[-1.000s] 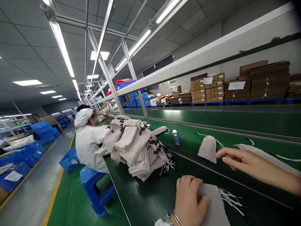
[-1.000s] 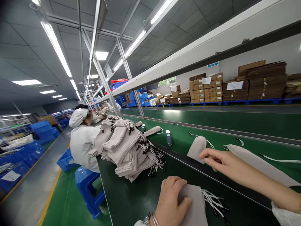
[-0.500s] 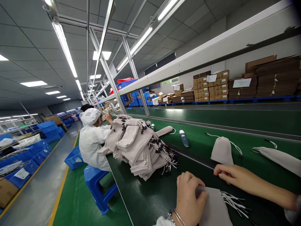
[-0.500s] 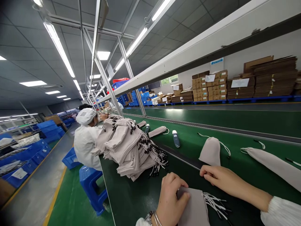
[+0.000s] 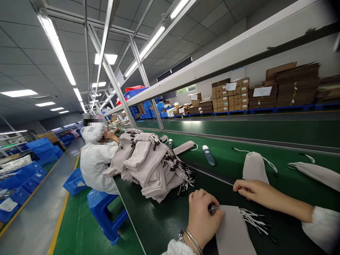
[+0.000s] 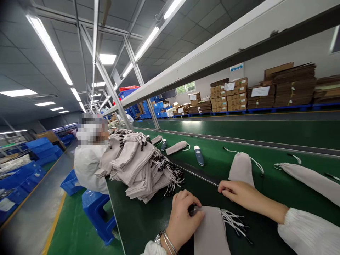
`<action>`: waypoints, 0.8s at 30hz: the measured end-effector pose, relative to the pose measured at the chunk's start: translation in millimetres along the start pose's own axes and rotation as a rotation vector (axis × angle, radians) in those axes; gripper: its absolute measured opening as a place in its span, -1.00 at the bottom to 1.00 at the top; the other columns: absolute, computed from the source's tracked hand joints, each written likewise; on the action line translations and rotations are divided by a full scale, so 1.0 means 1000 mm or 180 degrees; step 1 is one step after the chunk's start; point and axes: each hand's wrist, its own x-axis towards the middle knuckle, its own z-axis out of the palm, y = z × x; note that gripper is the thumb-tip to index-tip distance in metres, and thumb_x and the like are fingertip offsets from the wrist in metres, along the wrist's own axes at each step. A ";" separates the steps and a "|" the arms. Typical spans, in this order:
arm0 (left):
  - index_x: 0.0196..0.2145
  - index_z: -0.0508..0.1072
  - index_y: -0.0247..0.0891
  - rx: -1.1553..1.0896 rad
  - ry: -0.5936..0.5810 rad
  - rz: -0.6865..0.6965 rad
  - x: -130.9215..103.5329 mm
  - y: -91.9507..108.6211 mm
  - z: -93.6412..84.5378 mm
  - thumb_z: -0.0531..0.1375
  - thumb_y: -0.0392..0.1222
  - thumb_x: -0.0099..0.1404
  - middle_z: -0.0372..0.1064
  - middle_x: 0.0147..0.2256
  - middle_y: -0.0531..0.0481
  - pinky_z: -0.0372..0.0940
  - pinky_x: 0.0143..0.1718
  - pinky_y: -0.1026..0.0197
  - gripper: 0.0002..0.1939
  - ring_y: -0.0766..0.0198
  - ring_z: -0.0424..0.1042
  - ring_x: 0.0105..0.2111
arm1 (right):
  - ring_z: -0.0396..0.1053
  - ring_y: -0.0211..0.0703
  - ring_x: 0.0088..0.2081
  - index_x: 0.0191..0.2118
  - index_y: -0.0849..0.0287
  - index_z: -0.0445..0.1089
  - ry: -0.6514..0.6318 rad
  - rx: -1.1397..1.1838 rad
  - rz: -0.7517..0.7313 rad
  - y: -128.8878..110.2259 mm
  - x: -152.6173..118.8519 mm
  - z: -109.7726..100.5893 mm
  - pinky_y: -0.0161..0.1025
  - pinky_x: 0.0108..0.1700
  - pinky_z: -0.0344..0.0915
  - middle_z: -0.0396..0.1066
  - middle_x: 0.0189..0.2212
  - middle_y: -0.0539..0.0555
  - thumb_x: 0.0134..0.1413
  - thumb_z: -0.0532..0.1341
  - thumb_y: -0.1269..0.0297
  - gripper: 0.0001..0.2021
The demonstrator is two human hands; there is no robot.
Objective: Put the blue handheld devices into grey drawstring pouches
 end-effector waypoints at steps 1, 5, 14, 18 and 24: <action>-0.41 0.45 -0.20 0.0015 -0.0027 0.0015 0.001 0.000 0.000 0.26 -0.38 0.04 0.33 -0.30 0.02 0.13 0.00 0.00 -0.86 0.14 0.31 -0.19 | 0.44 -0.07 -0.40 -0.17 -0.01 0.47 -0.0041 0.0008 -0.0034 -0.003 0.000 -0.002 -0.24 -0.35 0.22 0.50 -0.41 0.01 0.25 0.06 0.15 -0.76; -0.31 0.47 -0.20 0.0122 -0.0135 0.0043 0.003 0.000 -0.002 0.22 -0.37 0.09 0.36 -0.26 0.00 0.12 0.03 -0.03 -0.82 0.10 0.33 -0.15 | 0.43 -0.07 -0.37 -0.16 0.07 0.48 -0.0108 0.0067 -0.0161 -0.015 -0.002 -0.011 -0.24 -0.34 0.18 0.48 -0.45 0.02 0.25 0.07 0.22 -0.76; -0.33 0.46 -0.16 0.0244 -0.0330 0.0234 0.007 0.001 -0.007 0.18 -0.37 0.15 0.40 -0.25 0.00 0.09 0.09 -0.11 -0.85 0.07 0.36 -0.14 | 0.40 -0.12 -0.41 -0.15 0.09 0.51 -0.0009 0.0011 -0.0184 -0.021 -0.004 -0.017 -0.27 -0.37 0.13 0.50 -0.44 0.01 0.25 0.09 0.30 -0.77; -0.36 0.45 -0.14 0.0293 -0.0284 0.0414 0.007 0.005 -0.009 0.14 -0.43 0.15 0.41 -0.28 0.00 0.04 0.14 -0.16 -0.80 0.07 0.37 -0.16 | 0.41 -0.13 -0.40 -0.16 0.09 0.51 0.0056 0.0031 -0.0196 -0.021 -0.006 -0.016 -0.27 -0.36 0.15 0.51 -0.45 -0.01 0.25 0.09 0.31 -0.77; -0.42 0.31 -0.16 -0.0388 -0.0237 0.0590 0.003 0.008 -0.012 0.07 -0.28 0.30 0.32 -0.37 -0.01 0.18 -0.06 0.02 -0.86 0.10 0.31 -0.27 | 0.46 -0.13 -0.25 -0.14 0.06 0.48 0.0665 0.0122 0.0209 -0.023 0.021 -0.019 -0.29 -0.24 0.26 0.52 -0.29 -0.01 0.24 0.10 0.29 -0.79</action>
